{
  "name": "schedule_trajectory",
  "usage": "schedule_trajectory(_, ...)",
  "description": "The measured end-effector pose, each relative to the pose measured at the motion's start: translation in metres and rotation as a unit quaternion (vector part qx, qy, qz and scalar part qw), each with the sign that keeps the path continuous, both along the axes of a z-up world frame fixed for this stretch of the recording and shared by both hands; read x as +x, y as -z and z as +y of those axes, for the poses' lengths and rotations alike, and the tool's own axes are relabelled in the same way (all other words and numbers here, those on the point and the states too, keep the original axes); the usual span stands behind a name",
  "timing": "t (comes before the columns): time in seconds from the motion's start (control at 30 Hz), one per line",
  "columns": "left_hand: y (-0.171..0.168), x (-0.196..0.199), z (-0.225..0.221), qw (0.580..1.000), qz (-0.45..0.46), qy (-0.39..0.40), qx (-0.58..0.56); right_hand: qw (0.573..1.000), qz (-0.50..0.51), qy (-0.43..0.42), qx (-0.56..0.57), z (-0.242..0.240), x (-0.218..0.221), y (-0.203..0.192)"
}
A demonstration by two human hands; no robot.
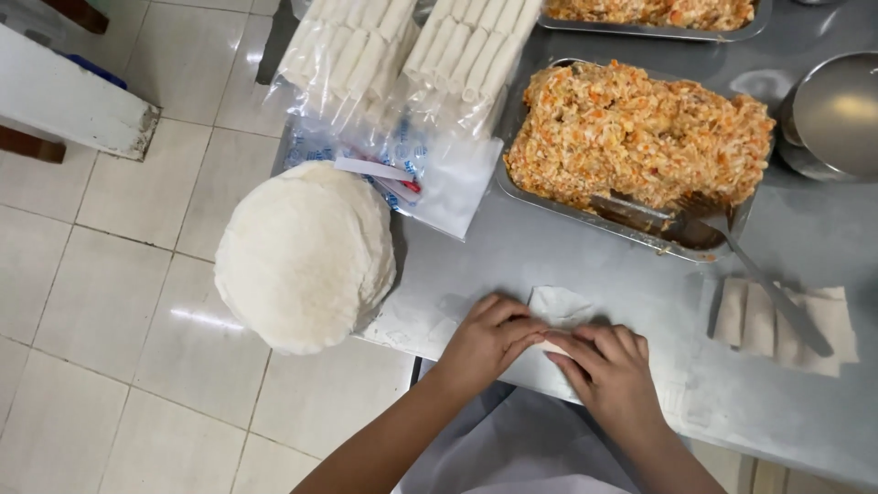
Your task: A person is manually assembling lumpia by peeling wrappers, adding filling with a fork, and rolling them into tight cylinders on a metal table.
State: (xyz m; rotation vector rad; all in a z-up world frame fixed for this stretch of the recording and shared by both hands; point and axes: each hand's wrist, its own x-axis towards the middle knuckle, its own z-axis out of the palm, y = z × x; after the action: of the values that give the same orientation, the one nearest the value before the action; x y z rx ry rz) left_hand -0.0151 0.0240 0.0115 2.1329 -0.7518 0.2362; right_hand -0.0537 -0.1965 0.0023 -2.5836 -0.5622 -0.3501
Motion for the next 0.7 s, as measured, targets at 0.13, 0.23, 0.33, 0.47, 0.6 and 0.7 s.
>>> schedule_trajectory(0.13, -0.001, 0.005, 0.006, 0.996, -0.063, 0.007, 0.054, 1.0, 0.003, 0.006, -0.008, -0.004, 0.013, -0.003)
schedule_trajectory(0.23, 0.013, 0.014, 0.003, 0.997, -0.022, -0.011, 0.067, 1.0, -0.018, 0.012, 0.01, -0.004, 0.016, 0.0)
schedule_trajectory(0.33, 0.018, 0.027, 0.0, 0.994, 0.06, -0.034, 0.084, 0.999, -0.035, -0.002, 0.018, 0.001, 0.019, 0.004)
schedule_trajectory(0.47, 0.012, 0.017, -0.002, 0.997, -0.02, -0.019, 0.074, 0.998, 0.02, 0.026, -0.061, -0.003, 0.018, 0.0)
schedule_trajectory(0.6, 0.0, 0.014, 0.007, 0.995, 0.004, 0.01, 0.097, 0.994, 0.101, -0.022, 0.026, -0.017, 0.02, -0.008)
schedule_trajectory(0.7, 0.013, 0.032, 0.006, 0.995, 0.012, -0.018, 0.102, 0.997, 0.059, -0.022, 0.051, -0.028, 0.039, -0.007)
